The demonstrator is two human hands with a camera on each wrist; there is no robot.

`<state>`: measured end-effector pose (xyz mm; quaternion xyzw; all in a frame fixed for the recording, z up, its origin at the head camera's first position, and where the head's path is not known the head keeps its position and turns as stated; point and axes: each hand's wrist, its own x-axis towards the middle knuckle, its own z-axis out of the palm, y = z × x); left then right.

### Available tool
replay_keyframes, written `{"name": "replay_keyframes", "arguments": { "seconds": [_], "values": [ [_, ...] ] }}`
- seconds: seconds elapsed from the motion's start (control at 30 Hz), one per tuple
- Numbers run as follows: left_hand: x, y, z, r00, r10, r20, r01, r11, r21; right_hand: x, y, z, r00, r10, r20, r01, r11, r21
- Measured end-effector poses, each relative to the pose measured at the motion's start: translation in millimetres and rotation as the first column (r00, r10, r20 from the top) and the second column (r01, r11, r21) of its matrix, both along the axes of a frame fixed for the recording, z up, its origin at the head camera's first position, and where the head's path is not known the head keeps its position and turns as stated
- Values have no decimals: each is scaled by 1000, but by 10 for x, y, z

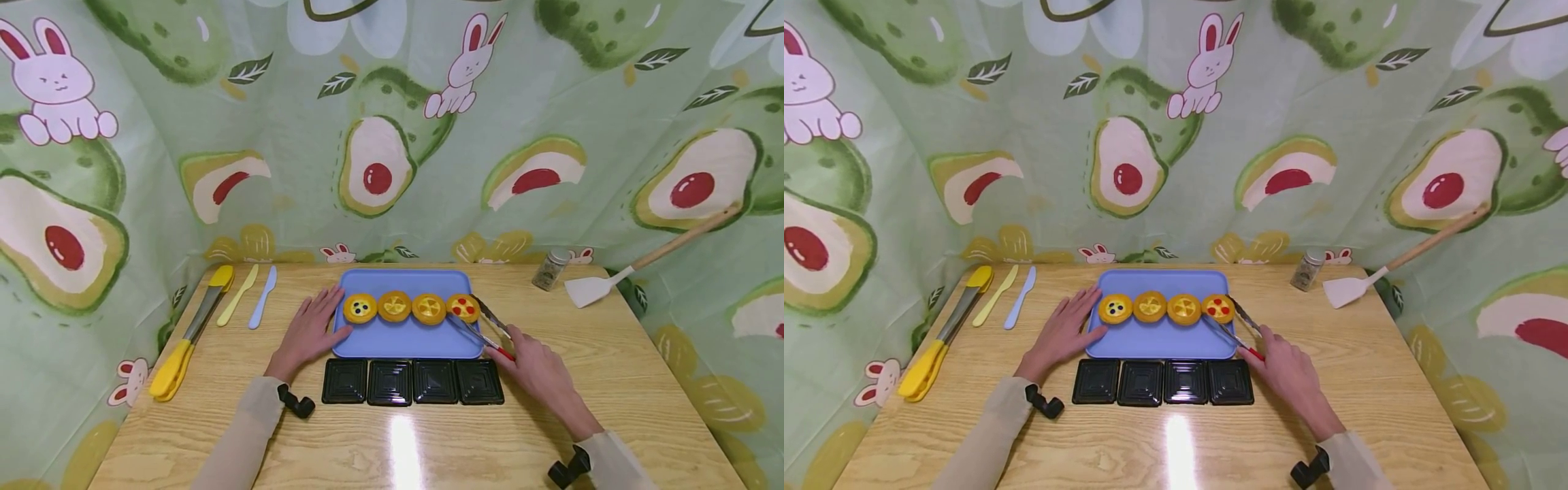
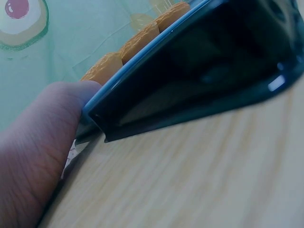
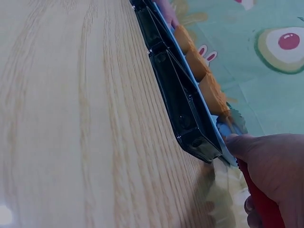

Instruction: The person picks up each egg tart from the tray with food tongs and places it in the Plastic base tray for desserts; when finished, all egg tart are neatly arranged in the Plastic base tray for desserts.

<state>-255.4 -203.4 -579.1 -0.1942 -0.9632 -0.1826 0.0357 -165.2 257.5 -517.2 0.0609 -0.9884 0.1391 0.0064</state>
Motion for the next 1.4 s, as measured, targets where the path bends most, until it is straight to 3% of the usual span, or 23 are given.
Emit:
{"name": "replay_keyframes", "arguments": {
  "seconds": [0.83, 1.07, 1.4],
  "values": [
    [-5, 20, 54, 1000, -2, 4, 2, 1000, 4, 46, 15, 43, 995, 9, -97, -10, 1000, -7],
    [2, 26, 45, 1000, -5, -1, 5, 1000, 16, 83, -11, 131, 990, -2, -144, 0, 1000, -10],
    [14, 7, 33, 1000, -3, -3, 3, 1000, 17, 210, -323, 324, 974, 69, -216, -66, 998, 20]
  ]
}}
